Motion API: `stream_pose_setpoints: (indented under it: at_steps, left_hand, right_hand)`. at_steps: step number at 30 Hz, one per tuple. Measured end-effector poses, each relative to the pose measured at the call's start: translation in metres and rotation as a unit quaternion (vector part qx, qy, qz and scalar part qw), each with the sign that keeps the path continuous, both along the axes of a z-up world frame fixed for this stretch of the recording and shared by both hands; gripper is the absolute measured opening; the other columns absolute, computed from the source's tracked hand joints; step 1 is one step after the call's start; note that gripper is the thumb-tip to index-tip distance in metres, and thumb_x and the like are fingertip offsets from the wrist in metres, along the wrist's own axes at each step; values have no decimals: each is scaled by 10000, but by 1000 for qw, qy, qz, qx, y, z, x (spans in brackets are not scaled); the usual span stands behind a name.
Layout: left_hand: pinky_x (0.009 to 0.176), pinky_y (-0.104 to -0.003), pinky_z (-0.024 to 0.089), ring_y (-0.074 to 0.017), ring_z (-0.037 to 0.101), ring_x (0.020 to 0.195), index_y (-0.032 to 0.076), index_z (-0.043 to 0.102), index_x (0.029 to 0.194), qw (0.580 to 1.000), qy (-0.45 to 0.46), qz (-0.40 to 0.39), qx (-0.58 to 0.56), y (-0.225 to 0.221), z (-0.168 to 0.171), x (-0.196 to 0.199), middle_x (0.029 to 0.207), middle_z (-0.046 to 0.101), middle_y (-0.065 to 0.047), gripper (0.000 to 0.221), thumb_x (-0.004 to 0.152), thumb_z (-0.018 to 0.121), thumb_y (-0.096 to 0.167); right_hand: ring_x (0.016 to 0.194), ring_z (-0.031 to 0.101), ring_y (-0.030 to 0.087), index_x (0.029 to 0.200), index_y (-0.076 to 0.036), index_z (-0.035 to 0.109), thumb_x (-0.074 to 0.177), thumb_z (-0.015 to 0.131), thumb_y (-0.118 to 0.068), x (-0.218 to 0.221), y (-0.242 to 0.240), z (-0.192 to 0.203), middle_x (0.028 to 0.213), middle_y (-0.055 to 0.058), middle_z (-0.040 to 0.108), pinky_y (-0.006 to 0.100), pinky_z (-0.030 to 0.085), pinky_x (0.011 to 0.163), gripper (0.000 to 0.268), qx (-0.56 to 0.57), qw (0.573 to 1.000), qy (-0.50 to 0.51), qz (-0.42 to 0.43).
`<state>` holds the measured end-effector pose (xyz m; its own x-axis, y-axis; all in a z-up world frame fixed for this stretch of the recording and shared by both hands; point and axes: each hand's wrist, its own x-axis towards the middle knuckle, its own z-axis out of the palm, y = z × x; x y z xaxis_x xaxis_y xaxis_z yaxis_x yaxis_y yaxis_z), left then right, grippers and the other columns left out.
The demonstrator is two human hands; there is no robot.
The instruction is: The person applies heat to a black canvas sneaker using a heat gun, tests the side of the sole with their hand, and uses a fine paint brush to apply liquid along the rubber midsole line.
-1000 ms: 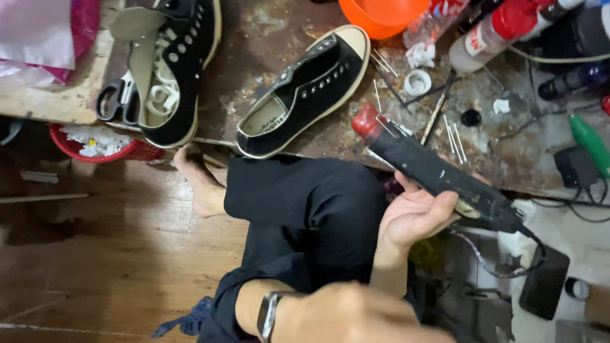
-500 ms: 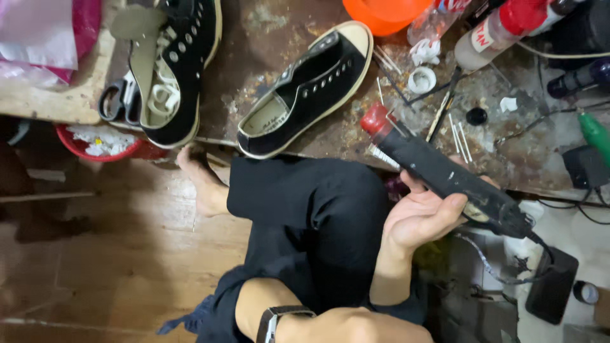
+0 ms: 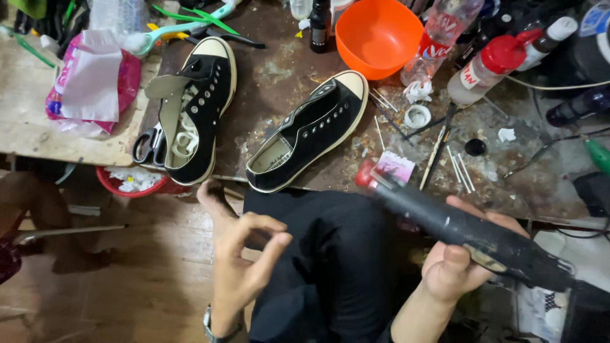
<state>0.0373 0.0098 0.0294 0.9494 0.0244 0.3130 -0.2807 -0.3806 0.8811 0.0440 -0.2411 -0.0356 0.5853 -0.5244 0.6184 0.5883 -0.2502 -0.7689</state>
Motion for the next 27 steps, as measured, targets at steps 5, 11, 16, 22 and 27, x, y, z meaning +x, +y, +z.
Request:
stream_pose_setpoints:
  at_steps: [5, 11, 16, 22, 27]
  left_hand:
    - [526, -158, 492, -64, 619, 579, 106, 626, 793, 999, 44, 14, -18, 1, -9, 0, 750, 657, -10, 62, 799, 681, 135]
    - [595, -170, 498, -55, 614, 630, 95, 641, 828, 995, 87, -15, -54, -10, -25, 6, 769, 674, 3, 73, 809, 688, 148]
    - [583, -170, 467, -56, 588, 643, 100, 648, 834, 991, 112, -35, -61, -16, -26, 6, 741, 650, 12, 70, 816, 683, 158]
    - [599, -176, 500, -63, 598, 630, 94, 627, 817, 991, 106, -29, -71, -13, -29, 6, 752, 654, 6, 82, 827, 672, 162]
    - [595, -163, 483, -46, 603, 651, 100, 641, 823, 990, 128, -18, -60, -11, -33, 5, 772, 670, 15, 79, 814, 689, 162]
  right_hand:
    - [958, 599, 311, 1169, -105, 340, 862, 606, -373, -1, 6, 2, 1155, 25, 357, 349, 511, 810, 487, 16, 1000, -22, 3]
    - [1004, 624, 282, 1171, -123, 359, 831, 645, -338, 2, 4, 0, 1063, 49, 474, 364, 545, 883, 493, 33, 999, -7, 14]
    - [1083, 583, 340, 1196, -137, 328, 836, 652, -276, 6, 6, 7, 1192, 43, 367, 402, 542, 927, 504, -23, 999, -20, 27]
    - [1059, 603, 323, 1209, -136, 338, 854, 639, -287, 6, 7, 3, 1176, 73, 414, 392, 548, 933, 490, -42, 998, -5, 35]
    - [917, 656, 332, 1176, -105, 358, 787, 675, -392, 11, 4, 2, 1110, 47, 424, 323, 545, 801, 578, -23, 999, -17, 16]
